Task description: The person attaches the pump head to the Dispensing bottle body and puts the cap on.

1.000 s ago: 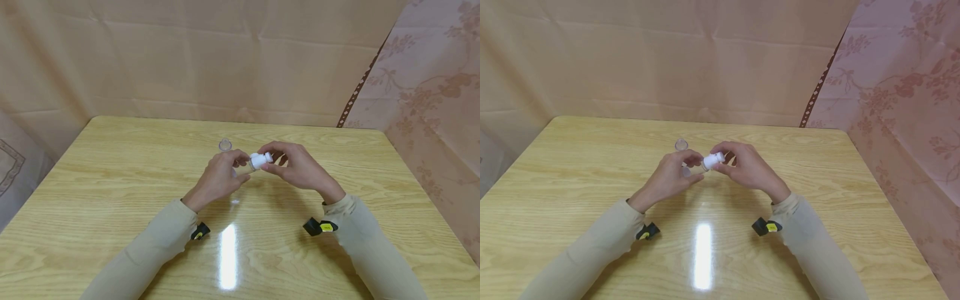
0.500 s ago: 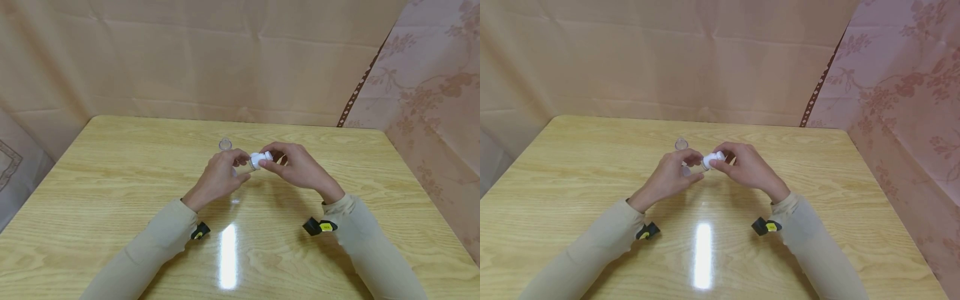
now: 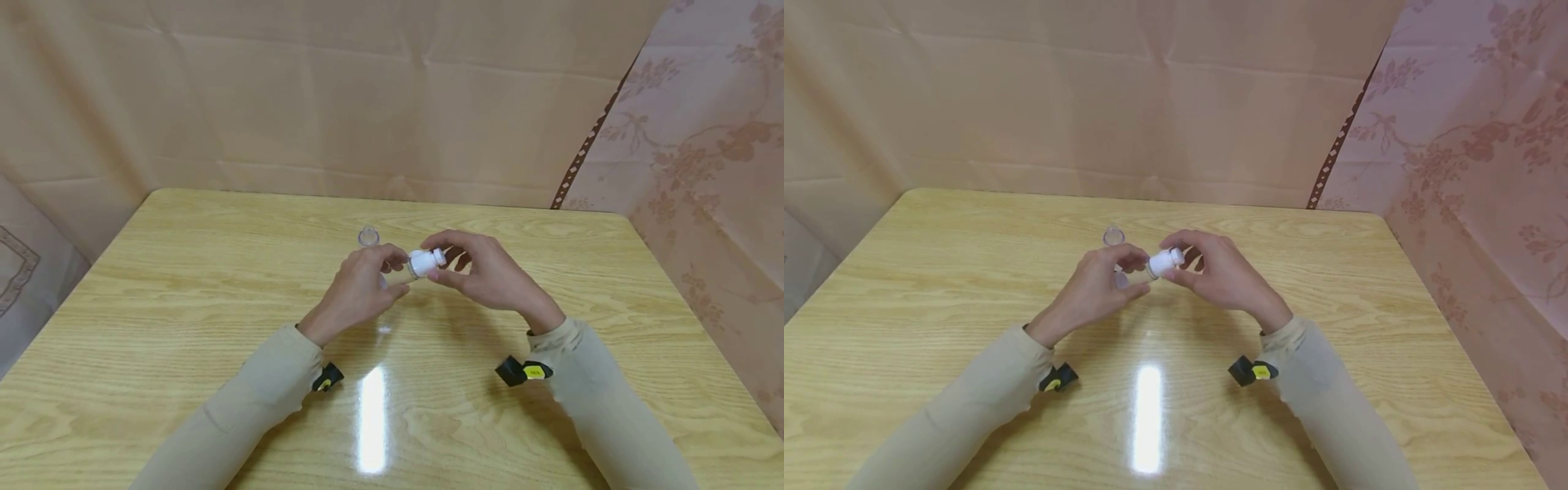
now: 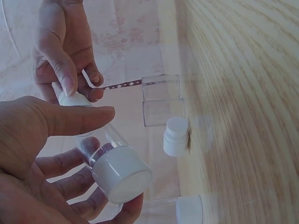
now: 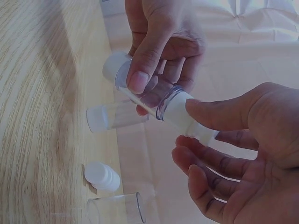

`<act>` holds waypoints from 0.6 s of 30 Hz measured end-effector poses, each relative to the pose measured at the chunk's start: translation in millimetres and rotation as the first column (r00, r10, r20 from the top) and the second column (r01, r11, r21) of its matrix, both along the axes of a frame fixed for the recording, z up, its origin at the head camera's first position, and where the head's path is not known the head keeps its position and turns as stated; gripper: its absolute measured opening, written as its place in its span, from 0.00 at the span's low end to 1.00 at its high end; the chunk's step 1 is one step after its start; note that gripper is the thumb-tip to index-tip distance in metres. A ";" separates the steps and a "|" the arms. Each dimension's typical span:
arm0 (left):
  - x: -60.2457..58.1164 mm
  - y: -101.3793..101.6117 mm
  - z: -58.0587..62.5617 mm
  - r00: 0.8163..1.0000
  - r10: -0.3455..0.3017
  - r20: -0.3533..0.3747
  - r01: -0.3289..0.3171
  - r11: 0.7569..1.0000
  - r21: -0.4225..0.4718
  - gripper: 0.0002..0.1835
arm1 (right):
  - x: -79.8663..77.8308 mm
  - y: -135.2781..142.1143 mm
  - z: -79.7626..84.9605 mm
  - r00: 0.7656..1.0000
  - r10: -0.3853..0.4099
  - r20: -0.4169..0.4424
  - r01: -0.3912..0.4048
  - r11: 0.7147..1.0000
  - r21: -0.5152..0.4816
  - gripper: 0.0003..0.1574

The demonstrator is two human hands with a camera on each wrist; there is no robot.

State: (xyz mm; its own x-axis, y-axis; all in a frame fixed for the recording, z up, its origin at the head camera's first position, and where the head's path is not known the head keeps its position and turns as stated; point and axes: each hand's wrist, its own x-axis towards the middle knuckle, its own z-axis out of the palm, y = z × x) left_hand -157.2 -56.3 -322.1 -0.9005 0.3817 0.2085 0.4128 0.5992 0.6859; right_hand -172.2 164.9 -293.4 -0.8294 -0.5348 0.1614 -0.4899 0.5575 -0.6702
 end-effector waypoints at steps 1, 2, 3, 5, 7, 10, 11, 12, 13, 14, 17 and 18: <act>0.1 -0.1 0.1 1.000 -0.001 0.001 0.001 1.000 -0.001 0.19 | 0.0 -0.2 -0.1 1.000 0.001 -0.001 -0.001 1.000 -0.001 0.22; 0.1 -0.3 0.2 1.000 -0.002 0.002 0.002 1.000 -0.001 0.19 | 0.0 -0.4 -0.1 1.000 0.002 -0.002 -0.002 1.000 -0.002 0.21; -0.1 -0.4 0.2 1.000 -0.004 0.003 0.004 1.000 -0.001 0.19 | 0.0 -0.5 0.0 1.000 0.002 -0.001 -0.002 1.000 -0.003 0.21; 0.0 -0.5 0.8 1.000 -0.005 0.000 0.005 1.000 0.000 0.19 | 0.1 -0.6 0.1 1.000 0.001 0.000 -0.001 1.000 -0.003 0.20; -0.1 -0.5 0.9 1.000 -0.007 0.000 0.007 1.000 0.001 0.19 | 0.1 -0.8 0.5 1.000 -0.002 0.004 0.002 1.000 0.000 0.19; -0.2 -0.6 1.2 1.000 -0.009 0.000 0.009 1.000 0.005 0.19 | -0.1 -1.2 0.9 1.000 -0.005 0.009 0.005 1.000 0.008 0.17; -0.2 -0.6 1.2 1.000 -0.009 0.000 0.009 1.000 0.005 0.19 | -0.1 -1.3 1.0 1.000 -0.006 0.011 0.006 1.000 0.011 0.17; -0.2 -0.6 1.1 1.000 -0.008 0.001 0.008 1.000 0.005 0.19 | -0.2 -1.6 1.0 1.000 -0.006 0.012 0.006 1.000 0.014 0.16; -0.1 -0.6 1.2 1.000 -0.008 0.000 0.008 1.000 0.005 0.19 | -0.3 -1.7 0.9 1.000 -0.006 0.013 0.006 1.000 0.017 0.16; -0.1 -0.6 1.0 1.000 -0.007 0.000 0.007 1.000 0.005 0.19 | -0.4 -1.9 0.8 1.000 -0.007 0.015 0.007 1.000 0.018 0.16; -0.2 -0.6 0.5 1.000 -0.002 -0.001 0.002 1.000 0.006 0.19 | -0.8 -2.3 0.1 1.000 -0.014 0.023 0.013 1.000 0.020 0.14; -0.2 -0.6 0.4 1.000 -0.001 -0.002 0.001 1.000 0.006 0.19 | -1.0 -2.4 -0.1 1.000 -0.017 0.026 0.017 1.000 0.021 0.14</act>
